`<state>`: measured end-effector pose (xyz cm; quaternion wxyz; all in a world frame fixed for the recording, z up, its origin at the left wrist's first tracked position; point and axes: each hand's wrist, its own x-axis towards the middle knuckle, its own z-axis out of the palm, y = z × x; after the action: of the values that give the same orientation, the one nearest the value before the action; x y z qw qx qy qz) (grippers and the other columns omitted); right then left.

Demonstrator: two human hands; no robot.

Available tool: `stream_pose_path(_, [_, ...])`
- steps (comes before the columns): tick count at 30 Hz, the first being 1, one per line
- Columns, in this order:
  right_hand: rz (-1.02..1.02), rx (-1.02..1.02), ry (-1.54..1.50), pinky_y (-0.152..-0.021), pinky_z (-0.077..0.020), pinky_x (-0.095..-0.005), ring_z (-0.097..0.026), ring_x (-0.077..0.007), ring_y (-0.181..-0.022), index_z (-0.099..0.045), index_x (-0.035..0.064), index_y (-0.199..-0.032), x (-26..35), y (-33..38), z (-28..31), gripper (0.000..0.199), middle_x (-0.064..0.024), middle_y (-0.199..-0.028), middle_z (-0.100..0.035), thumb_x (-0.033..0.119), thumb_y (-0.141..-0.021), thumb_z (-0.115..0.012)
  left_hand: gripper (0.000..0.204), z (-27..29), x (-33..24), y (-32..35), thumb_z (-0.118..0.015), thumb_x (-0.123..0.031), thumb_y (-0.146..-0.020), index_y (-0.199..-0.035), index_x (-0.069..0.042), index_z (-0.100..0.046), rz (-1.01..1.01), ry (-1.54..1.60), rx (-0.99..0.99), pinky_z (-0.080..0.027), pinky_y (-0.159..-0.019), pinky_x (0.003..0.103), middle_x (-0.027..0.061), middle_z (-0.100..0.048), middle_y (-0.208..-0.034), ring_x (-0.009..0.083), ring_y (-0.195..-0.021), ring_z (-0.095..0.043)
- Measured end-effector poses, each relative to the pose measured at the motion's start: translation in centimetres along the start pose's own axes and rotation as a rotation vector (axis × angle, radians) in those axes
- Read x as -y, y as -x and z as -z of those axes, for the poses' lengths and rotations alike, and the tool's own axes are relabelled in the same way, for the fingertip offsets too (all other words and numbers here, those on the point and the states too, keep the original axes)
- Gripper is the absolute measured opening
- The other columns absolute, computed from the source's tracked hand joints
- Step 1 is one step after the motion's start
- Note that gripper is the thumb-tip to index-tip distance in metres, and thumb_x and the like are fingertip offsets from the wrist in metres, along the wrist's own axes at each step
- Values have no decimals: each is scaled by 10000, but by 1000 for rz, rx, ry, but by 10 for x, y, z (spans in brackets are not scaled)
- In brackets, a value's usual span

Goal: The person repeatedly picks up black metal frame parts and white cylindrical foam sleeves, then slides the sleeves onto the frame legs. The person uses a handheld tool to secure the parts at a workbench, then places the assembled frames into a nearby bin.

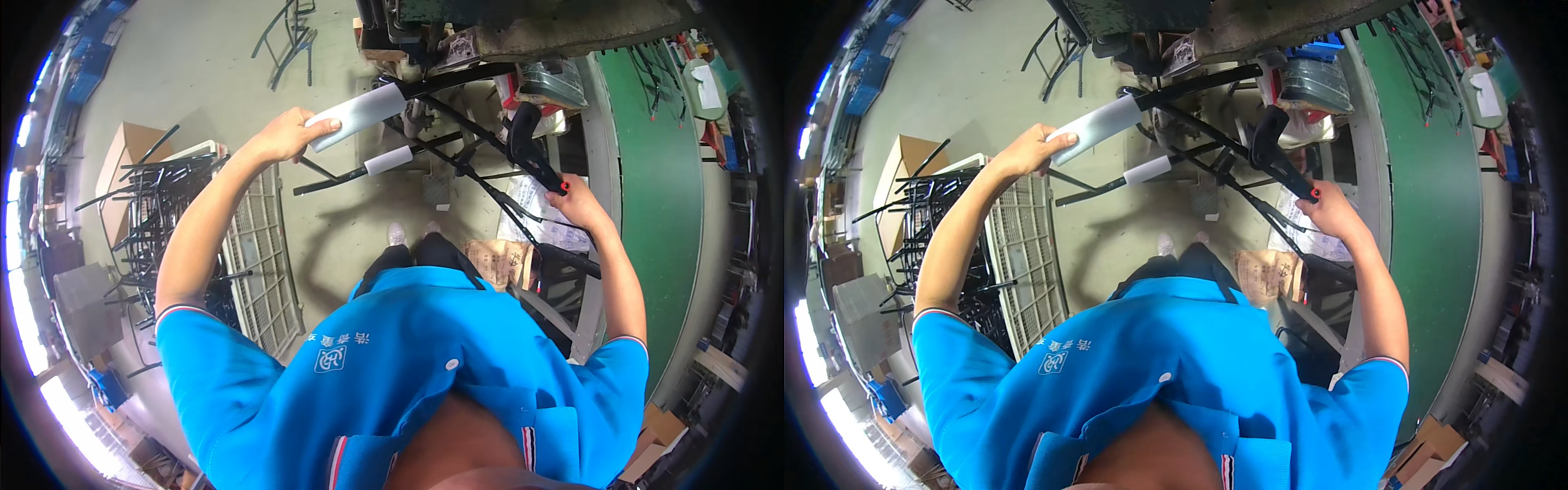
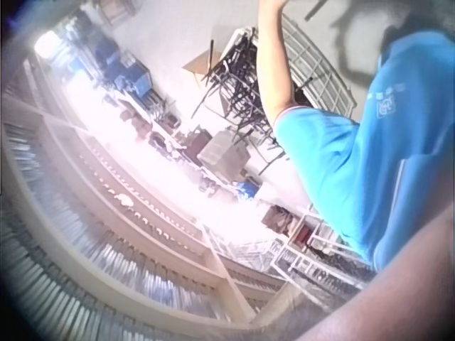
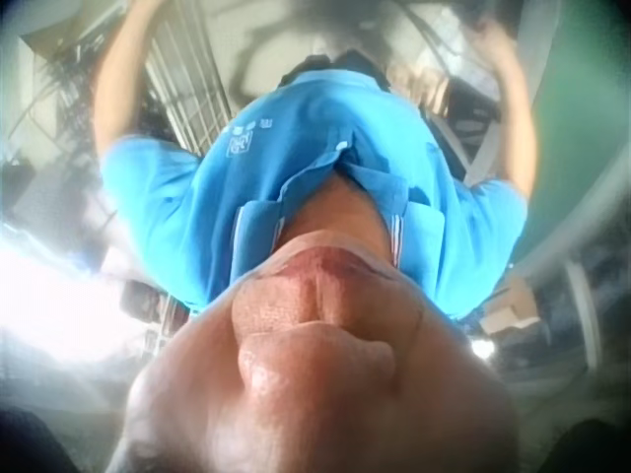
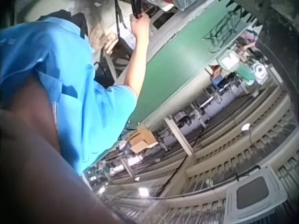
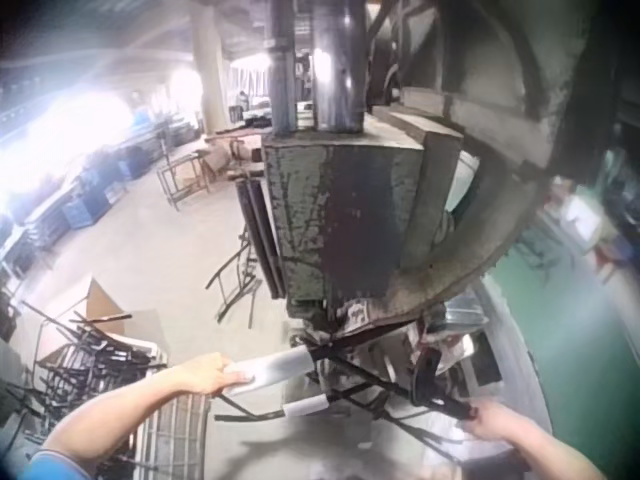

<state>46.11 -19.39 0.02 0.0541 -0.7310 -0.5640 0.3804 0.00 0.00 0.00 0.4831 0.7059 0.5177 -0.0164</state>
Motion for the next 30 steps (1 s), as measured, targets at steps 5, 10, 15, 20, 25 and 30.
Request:
stream_pose_path(5, [24,-73,-2,-687,-450,-337,-566,-233,-679,-584,-23,-991,7,-10,-7,296,-170,-726,-604,131,-754,-669,568,13,7,-6,-548,-567,-833,-723,-12,-599,-21,-16,2,-387,-399,251,16,-477,-515,109,-408,-480])
stream_pose_path(10, [-38,-60,-22,-698,-452,-347,-584,-237,-695,-587,-34,-986,13,-3,-7,293,-188,-748,-618,126,-751,-660,611,7,3,-3,-551,-613,-795,-673,-16,-597,-5,-31,5,-423,-434,285,56,-511,-489,146,-418,-526])
stream_pose_path(15, [-24,-24,-14,-710,-453,-338,-593,-235,-714,-586,-40,-993,8,-3,-6,302,-191,-759,-620,125,-751,-659,606,5,1,-2,-553,-607,-797,-674,-16,-602,-2,-33,6,-424,-437,285,53,-511,-490,142,-419,-524])
stream_pose_path(20, [-27,-6,-1,-721,-454,-337,-597,-247,-727,-585,-40,-1011,11,-2,-6,313,-194,-775,-626,127,-756,-656,609,5,0,1,-550,-606,-799,-684,-10,-606,10,-30,11,-424,-437,286,54,-517,-499,144,-423,-527])
stream_pose_path(25, [-15,-29,-7,-715,-451,-336,-580,-230,-721,-579,-36,-1029,5,-2,-8,323,-188,-779,-628,128,-762,-657,621,5,-1,1,-539,-610,-803,-690,-3,-602,-12,-25,14,-419,-429,290,58,-511,-499,145,-423,-526])
stream_pose_path(30, [-25,-16,-79,-691,-453,-320,-566,-167,-709,-578,-51,-1018,3,-7,-5,331,-134,-761,-613,129,-758,-678,604,7,9,-6,-549,-589,-814,-680,-1,-591,-74,14,9,-400,-400,275,52,-492,-486,136,-397,-508])
